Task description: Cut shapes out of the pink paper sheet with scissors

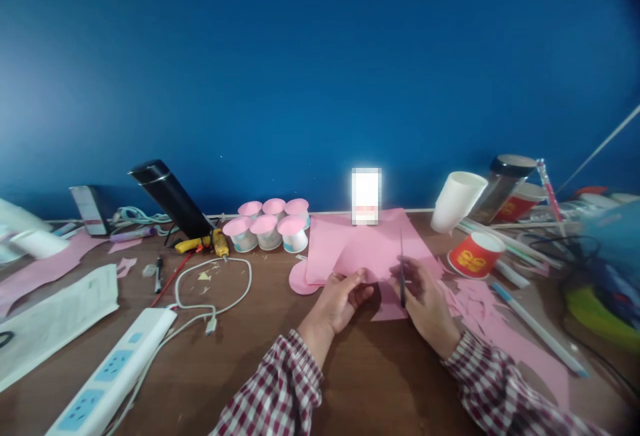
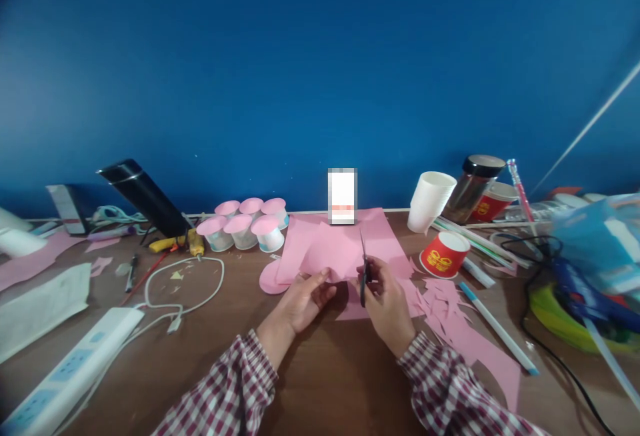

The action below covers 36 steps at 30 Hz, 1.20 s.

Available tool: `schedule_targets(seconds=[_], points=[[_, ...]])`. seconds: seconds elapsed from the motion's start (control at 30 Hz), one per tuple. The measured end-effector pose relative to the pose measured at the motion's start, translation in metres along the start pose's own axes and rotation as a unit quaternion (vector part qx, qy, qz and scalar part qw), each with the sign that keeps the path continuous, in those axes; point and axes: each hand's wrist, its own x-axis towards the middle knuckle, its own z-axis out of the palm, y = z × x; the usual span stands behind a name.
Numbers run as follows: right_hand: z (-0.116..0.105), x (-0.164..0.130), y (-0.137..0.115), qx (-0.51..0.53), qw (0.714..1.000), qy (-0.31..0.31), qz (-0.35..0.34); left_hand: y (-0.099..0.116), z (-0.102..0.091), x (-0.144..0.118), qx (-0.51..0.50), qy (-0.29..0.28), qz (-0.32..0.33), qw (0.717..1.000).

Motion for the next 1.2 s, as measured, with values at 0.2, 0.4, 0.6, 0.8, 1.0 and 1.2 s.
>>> schedule_targets(seconds=[0.2,0.4,0.6,0.8,1.0,1.2], points=[[0.001,0.004,-0.008,-0.064,0.998,0.016,-0.026,0.002,-0.003,0.007,-0.008,-0.019,0.001,1.000],[0.003,0.001,-0.017,-0.083,0.995,0.010,-0.060,0.005,-0.002,0.006,-0.002,-0.023,0.003,1.000],[0.003,0.001,-0.012,-0.081,0.994,0.004,-0.071,0.006,-0.001,0.006,0.006,0.004,0.003,1.000],[0.004,0.000,-0.007,-0.063,0.996,0.005,-0.061,0.005,-0.001,0.007,-0.020,0.027,0.007,0.999],[0.004,-0.001,-0.009,-0.037,0.998,-0.005,-0.045,0.004,-0.002,0.008,-0.041,0.030,0.000,0.999],[0.002,-0.001,-0.009,-0.033,0.999,-0.017,-0.035,0.004,-0.001,0.009,-0.054,0.053,-0.002,0.997]])
